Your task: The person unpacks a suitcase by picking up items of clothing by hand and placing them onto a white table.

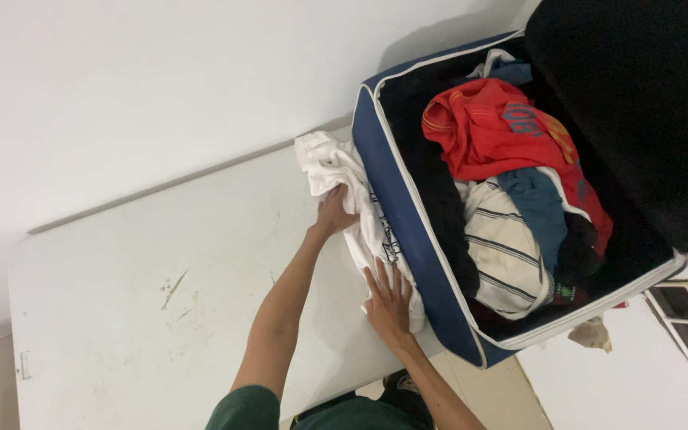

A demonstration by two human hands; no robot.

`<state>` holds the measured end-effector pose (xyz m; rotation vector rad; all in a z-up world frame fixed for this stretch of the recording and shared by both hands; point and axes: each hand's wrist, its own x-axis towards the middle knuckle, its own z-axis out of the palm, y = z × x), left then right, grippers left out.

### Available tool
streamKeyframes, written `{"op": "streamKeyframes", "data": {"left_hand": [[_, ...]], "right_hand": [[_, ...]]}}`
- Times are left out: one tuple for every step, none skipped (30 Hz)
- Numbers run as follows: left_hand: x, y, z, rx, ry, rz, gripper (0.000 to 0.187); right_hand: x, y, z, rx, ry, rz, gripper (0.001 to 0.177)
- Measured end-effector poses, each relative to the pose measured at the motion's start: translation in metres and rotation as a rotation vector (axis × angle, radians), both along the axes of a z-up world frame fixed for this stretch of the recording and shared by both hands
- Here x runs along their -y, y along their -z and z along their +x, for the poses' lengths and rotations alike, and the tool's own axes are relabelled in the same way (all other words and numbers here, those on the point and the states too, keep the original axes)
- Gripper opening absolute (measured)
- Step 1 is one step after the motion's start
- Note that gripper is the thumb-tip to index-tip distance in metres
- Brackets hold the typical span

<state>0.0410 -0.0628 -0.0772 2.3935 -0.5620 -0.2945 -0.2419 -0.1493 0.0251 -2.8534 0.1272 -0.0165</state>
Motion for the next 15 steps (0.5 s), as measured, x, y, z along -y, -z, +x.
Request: {"op": "streamKeyframes", "data": {"left_hand": [[-0.004,0.005,-0.015,0.101,-0.038,-0.116,0.107],[-0.013,0.007,-0.035,0.025,-0.112,-0.204,0.095],[-0.024,0.008,-0.062,-0.051,-0.186,-0.293,0.082],[-0.034,0.009,-0.091,-0.018,-0.199,-0.354,0.069],[-0.043,0.007,-0.119,0.017,-0.211,-0.415,0.056],[-0.054,0.004,-0.149,0.073,-0.231,-0.376,0.052],[-0.063,-0.003,-0.18,0.129,-0.251,-0.336,0.049],[-0.067,-0.012,-0.208,0.165,-0.245,-0.275,0.054],[-0.067,-0.022,-0.235,0.2,-0.239,-0.213,0.058],[-0.069,-0.031,-0.26,0.193,-0.218,-0.153,0.06],[-0.069,-0.041,-0.282,0.184,-0.198,-0.093,0.061],[-0.066,-0.049,-0.3,0.191,-0.217,-0.066,0.06],[-0.063,-0.055,-0.316,0.197,-0.236,-0.04,0.059],[-0.06,-0.059,-0.33,0.195,-0.251,-0.013,0.058],[-0.056,-0.061,-0.338,0.174,-0.288,-0.014,0.059]], "right_hand": [[0.002,0.002,-0.002,0.015,-0.009,0.004,0.074],[0.003,0.004,-0.003,0.038,-0.016,0.018,0.072],[0.004,0.005,-0.003,0.061,-0.024,0.034,0.069],[0.006,0.006,-0.005,0.083,-0.033,0.05,0.067],[0.009,0.008,-0.005,0.072,-0.04,0.083,0.064],[0.012,0.009,-0.006,0.055,-0.052,0.117,0.062],[0.014,0.009,-0.009,0.038,-0.065,0.151,0.06],[0.016,0.01,-0.011,0.038,-0.089,0.173,0.057],[0.021,0.011,-0.013,0.037,-0.113,0.194,0.055],[0.027,0.013,-0.016,0.033,-0.141,0.215,0.052],[0.031,0.015,-0.023,0.079,-0.175,0.232,0.051],[0.035,0.016,-0.032,0.129,-0.207,0.246,0.05],[0.038,0.016,-0.038,0.178,-0.239,0.26,0.049],[0.04,0.016,-0.044,0.156,-0.246,0.273,0.051],[0.042,0.014,-0.049,0.133,-0.253,0.286,0.052]]}}
